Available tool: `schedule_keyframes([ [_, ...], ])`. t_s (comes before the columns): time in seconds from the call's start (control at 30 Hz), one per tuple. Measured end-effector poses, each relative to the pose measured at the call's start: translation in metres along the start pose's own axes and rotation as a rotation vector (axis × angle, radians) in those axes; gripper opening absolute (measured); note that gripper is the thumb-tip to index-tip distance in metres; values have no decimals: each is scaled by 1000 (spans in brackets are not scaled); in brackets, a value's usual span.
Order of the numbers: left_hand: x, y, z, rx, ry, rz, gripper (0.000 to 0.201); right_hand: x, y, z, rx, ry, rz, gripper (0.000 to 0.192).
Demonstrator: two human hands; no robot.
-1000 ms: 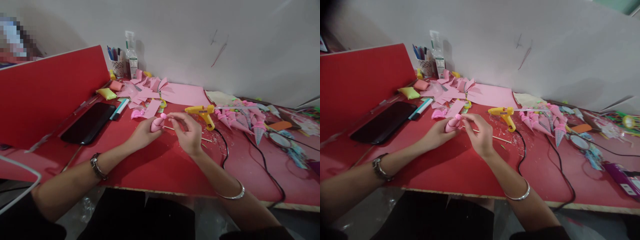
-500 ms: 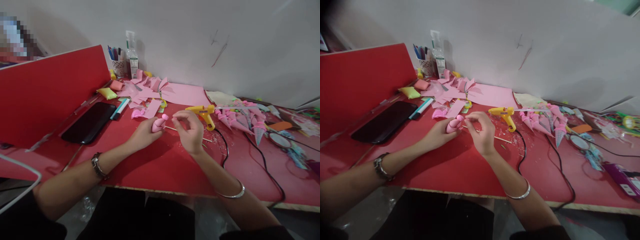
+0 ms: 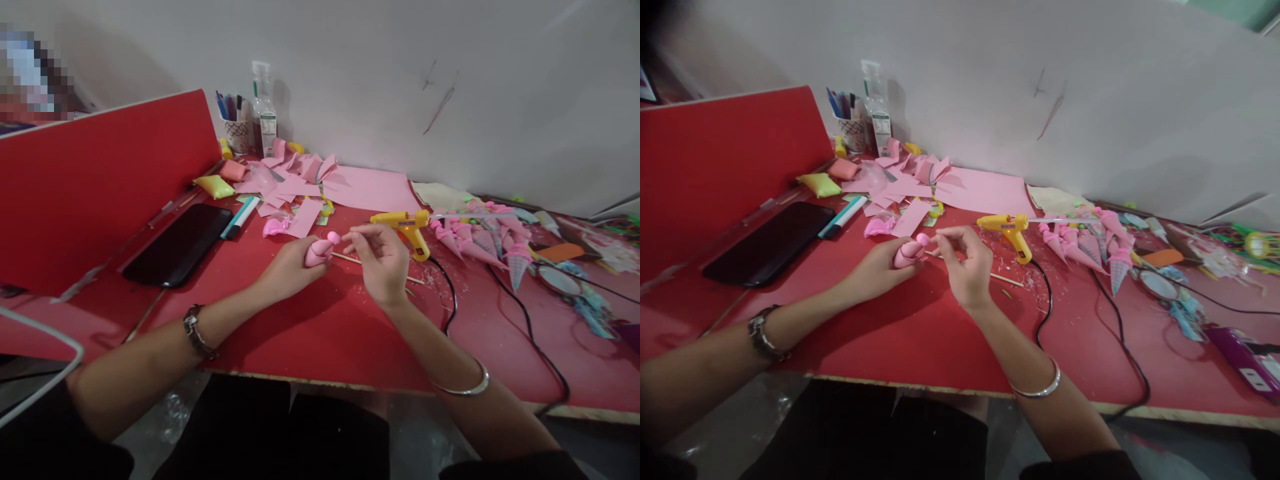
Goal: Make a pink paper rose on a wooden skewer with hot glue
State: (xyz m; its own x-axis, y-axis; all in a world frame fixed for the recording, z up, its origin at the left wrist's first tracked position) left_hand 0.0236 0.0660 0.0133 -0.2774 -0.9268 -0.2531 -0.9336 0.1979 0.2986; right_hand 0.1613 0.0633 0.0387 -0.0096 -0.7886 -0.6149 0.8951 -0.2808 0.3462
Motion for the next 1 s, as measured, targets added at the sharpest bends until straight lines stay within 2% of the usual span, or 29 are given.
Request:
schedule_keyframes([
  [0.1, 0, 0, 0, -7, -21, -3, 6, -1, 2, 3, 114, 71, -54, 4],
  [0.23, 0, -2, 2, 36, -21, 32, 10, -1, 0, 11, 216, 182, 18, 4],
  [0.4, 1, -2, 2, 65, -20, 38, 12, 3, -2, 12, 80, 121, 12, 7],
  [0.5, 0, -2, 1, 50, -4, 38, 13, 6, -3, 12, 52, 108, 57, 10],
  [0.6, 0, -2, 1, 30, -13, 38, 13, 6, -3, 15, 156, 202, 93, 11],
  [0.77, 0, -2, 0, 16, -38, 50, 8, 6, -4, 22, 371, 400, 83, 6],
  [1.0, 2, -3, -5, -10, -67, 68, 6, 5, -7, 18, 387, 377, 120, 7],
])
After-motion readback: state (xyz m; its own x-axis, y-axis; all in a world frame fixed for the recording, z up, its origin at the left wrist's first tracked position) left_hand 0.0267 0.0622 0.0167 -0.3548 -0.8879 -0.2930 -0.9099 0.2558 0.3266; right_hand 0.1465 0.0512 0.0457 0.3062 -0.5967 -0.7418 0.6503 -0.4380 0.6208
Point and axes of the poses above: each hand's wrist, its own x-axis away from the middle knuckle, its own y-axis out of the back of the hand, z = x × y, the point moved 3 cm from there along -x, towards the middle knuckle, and after that the axes turned 13 degrees about x, right-handed, at the moved point
